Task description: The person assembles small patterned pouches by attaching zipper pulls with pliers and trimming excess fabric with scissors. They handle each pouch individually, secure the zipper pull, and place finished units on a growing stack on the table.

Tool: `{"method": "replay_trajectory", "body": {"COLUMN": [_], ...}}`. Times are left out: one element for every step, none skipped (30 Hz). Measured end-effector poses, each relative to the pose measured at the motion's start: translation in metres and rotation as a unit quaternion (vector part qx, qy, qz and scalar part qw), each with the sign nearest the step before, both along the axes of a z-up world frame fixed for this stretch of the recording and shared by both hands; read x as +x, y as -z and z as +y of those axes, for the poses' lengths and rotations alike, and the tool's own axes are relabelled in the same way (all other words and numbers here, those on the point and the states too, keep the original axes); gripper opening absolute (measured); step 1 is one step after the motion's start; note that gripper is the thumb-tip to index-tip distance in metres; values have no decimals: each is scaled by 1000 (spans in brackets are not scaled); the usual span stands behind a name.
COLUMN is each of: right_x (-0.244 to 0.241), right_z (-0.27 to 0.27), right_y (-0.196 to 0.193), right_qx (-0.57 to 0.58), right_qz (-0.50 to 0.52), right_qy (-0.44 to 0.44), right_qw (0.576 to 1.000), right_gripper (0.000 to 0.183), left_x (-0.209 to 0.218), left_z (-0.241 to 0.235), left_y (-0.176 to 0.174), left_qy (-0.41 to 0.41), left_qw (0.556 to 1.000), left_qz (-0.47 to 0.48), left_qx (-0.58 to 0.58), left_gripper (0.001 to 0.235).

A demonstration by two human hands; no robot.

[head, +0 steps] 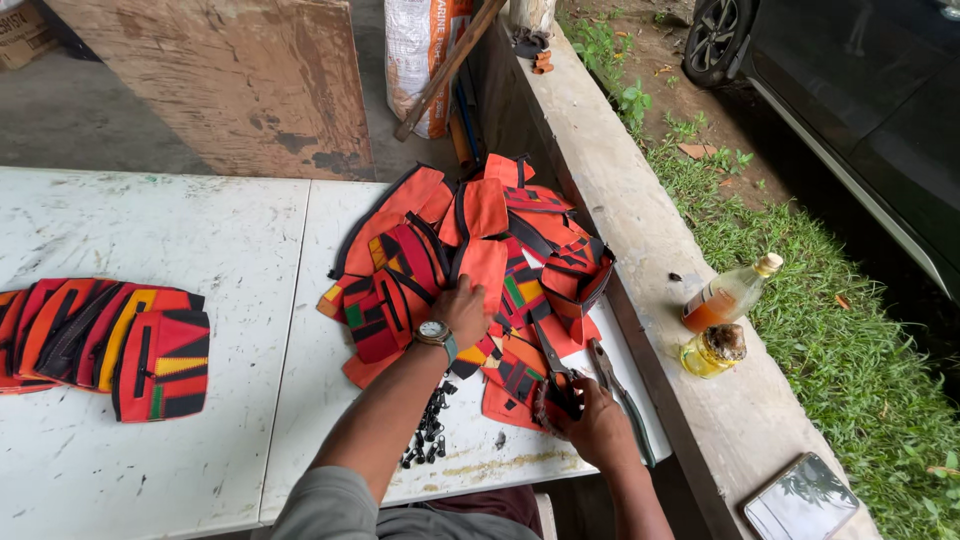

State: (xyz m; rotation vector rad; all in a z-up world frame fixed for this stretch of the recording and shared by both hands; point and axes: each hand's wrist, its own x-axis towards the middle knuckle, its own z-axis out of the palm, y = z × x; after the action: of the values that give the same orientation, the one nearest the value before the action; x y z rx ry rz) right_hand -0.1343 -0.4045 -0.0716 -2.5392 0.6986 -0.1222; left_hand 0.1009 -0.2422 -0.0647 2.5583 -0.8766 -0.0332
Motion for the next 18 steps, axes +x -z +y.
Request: {"method": "replay_trajectory", "body": {"right_x": [2, 2, 2, 3, 4, 6, 8, 9, 10, 11, 12, 14, 17, 17, 15, 16, 17, 19], "right_z": [-5, -8, -10, -15, -19, -20, -20, -20, -18, -17, -17, -18, -20, -18, -17, -17, -17, -17], "right_y": [0, 2, 5, 6, 8, 10, 11, 13, 16, 17, 17, 16, 14, 14, 15, 13, 13, 11], "right_qx": [11, 25, 17, 6, -5, -6, -9, -11, -24, -38, -52, -55, -57, -58, -56, -57, -57, -56], "right_qz": [9, 19, 16, 12, 7, 24, 40, 58, 54, 47, 41, 45, 49, 55, 70, 85, 100, 102], "right_qy": [5, 11, 2, -10, -23, -18, -14, -9, -13, -16, -20, -14, -9, -4, 3, 6, 9, 9], "right_qw": [1000, 999, 1000, 1000, 1000, 1000, 999, 998, 998, 998, 998, 997, 997, 997, 996, 995, 993, 993], "right_gripper": [54, 57, 53, 50, 48, 48, 49, 50, 53, 55, 57, 53, 51, 50, 52, 54, 56, 57], "left_x": [6, 11, 18, 27, 35, 43, 48, 51, 50, 46, 41, 33, 26, 22, 18, 17, 18, 23], "left_z": [1, 5, 9, 13, 19, 31, 45, 64, 87, 111, 136, 162, 184, 202, 218, 232, 241, 247], "left_y": [4, 7, 7, 2, -6, -19, -35, -51, -68, -85, -102, -114, -123, -130, -133, -132, -127, -121], "left_qy": [13, 27, 29, 26, 24, 10, -3, -20, -37, -43, -48, -37, -25, -46, -66, -89, -88, -87], "left_qw": [1000, 999, 996, 991, 982, 969, 953, 938, 920, 910, 896, 888, 876, 874, 869, 858, 837, 812], "left_qz": [-16, -32, -43, -56, -69, -90, -112, -155, -197, -149, -100, -153, -206, -150, -93, -37, -2, 31], "left_qx": [-9, -16, -68, -123, -176, -230, -283, -311, -337, -384, -429, -433, -435, -459, -482, -504, -540, -576], "left_gripper": [37, 22, 18, 15, 13, 13, 13, 15, 17, 18, 19, 19, 19, 20, 20, 21, 19, 18]}}
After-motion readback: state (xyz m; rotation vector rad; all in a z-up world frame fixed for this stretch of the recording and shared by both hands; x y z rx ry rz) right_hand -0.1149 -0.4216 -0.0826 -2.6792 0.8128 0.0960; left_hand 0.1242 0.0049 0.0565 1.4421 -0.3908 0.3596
